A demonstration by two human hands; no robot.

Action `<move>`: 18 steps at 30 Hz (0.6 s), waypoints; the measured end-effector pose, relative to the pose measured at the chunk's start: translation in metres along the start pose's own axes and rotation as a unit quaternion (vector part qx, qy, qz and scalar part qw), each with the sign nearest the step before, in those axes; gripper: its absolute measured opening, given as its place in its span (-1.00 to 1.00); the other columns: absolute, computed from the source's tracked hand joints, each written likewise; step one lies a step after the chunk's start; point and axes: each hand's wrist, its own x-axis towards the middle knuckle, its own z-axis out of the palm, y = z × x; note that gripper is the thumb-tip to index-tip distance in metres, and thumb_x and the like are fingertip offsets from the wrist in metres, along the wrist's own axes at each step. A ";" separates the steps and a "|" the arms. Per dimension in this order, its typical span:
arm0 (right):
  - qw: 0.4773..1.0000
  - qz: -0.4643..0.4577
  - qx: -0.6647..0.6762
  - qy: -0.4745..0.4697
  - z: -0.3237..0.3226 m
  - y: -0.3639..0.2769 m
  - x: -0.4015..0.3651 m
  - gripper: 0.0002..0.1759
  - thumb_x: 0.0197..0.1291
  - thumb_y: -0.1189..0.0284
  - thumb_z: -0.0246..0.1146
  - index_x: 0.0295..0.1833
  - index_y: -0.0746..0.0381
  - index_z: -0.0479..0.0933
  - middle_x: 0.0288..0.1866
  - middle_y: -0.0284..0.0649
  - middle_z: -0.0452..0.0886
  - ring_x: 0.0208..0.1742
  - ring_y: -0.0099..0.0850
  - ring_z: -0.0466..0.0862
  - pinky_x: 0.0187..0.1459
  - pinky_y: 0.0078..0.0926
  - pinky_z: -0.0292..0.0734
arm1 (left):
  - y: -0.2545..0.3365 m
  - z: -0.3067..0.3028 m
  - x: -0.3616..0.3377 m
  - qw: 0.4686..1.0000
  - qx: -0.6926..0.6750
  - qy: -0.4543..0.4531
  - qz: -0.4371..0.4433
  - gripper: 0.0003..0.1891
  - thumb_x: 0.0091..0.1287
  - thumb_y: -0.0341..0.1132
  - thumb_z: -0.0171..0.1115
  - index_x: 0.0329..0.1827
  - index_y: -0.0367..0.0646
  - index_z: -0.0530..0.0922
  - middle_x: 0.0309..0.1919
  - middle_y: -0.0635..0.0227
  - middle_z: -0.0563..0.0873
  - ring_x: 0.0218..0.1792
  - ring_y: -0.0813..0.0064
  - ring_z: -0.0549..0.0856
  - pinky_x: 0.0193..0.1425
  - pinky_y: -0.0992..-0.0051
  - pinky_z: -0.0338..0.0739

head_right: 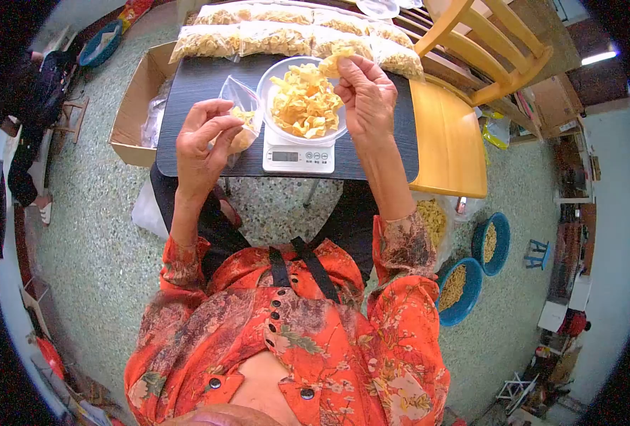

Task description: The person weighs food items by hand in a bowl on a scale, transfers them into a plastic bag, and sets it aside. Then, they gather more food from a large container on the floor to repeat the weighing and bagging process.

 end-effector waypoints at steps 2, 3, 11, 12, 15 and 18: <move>1.000 -0.015 -0.006 -0.019 0.010 0.002 -0.006 -0.80 0.25 0.55 0.46 -0.05 0.31 0.64 -0.33 -0.34 0.70 -0.43 -0.65 0.63 -0.42 -0.71 0.63 | 0.001 0.001 0.002 1.000 0.001 -0.005 -0.002 -0.81 0.13 -0.64 0.44 -0.19 -0.26 0.75 -0.04 0.19 0.67 -0.08 0.32 0.74 0.02 0.42 0.66; 0.999 -0.031 -0.011 -0.036 0.017 0.003 -0.010 -0.81 0.26 0.54 0.45 -0.05 0.32 0.64 -0.33 -0.34 0.70 -0.42 -0.65 0.63 -0.41 -0.71 0.63 | 0.002 0.001 0.003 1.000 0.001 -0.012 -0.003 -0.81 0.13 -0.64 0.44 -0.19 -0.26 0.75 -0.03 0.18 0.67 -0.07 0.31 0.74 0.03 0.42 0.66; 0.944 -0.172 -0.260 -0.108 0.075 0.037 -0.045 -0.89 0.28 0.53 0.42 -0.15 0.33 0.66 -0.33 -0.34 0.72 -0.36 -0.66 0.68 -0.33 -0.68 0.57 | 0.005 -0.001 -0.002 1.000 -0.018 0.007 -0.004 -0.83 0.16 -0.64 0.45 -0.20 -0.29 0.74 0.04 0.17 0.64 -0.04 0.34 0.76 0.10 0.43 0.66; 0.927 -0.193 -0.296 -0.124 0.078 0.043 -0.046 -0.90 0.26 0.53 0.43 -0.18 0.32 0.66 -0.35 -0.34 0.71 -0.38 -0.68 0.65 -0.35 -0.67 0.55 | 0.004 -0.002 -0.003 1.000 -0.024 0.019 0.002 -0.84 0.16 -0.64 0.45 -0.21 -0.30 0.73 0.05 0.16 0.63 -0.02 0.34 0.77 0.10 0.44 0.67; 0.888 -0.249 -0.358 -0.150 0.081 0.054 -0.047 -0.92 0.18 0.56 0.43 -0.23 0.28 0.67 -0.41 -0.29 0.68 -0.45 -0.60 0.63 -0.37 -0.57 0.54 | 0.002 -0.005 -0.006 0.999 -0.005 0.041 0.017 -0.84 0.17 -0.64 0.44 -0.20 -0.32 0.72 0.07 0.13 0.63 0.02 0.31 0.77 0.11 0.43 0.67; 0.791 -0.334 -0.448 -0.252 0.081 0.054 -0.040 -0.91 0.19 0.57 0.42 -0.20 0.28 0.66 -0.38 -0.27 0.67 -0.43 -0.57 0.62 -0.38 -0.57 0.52 | -0.002 -0.011 -0.010 0.999 -0.006 0.045 0.011 -0.84 0.17 -0.65 0.44 -0.19 -0.32 0.72 0.08 0.11 0.62 0.06 0.27 0.77 0.14 0.41 0.67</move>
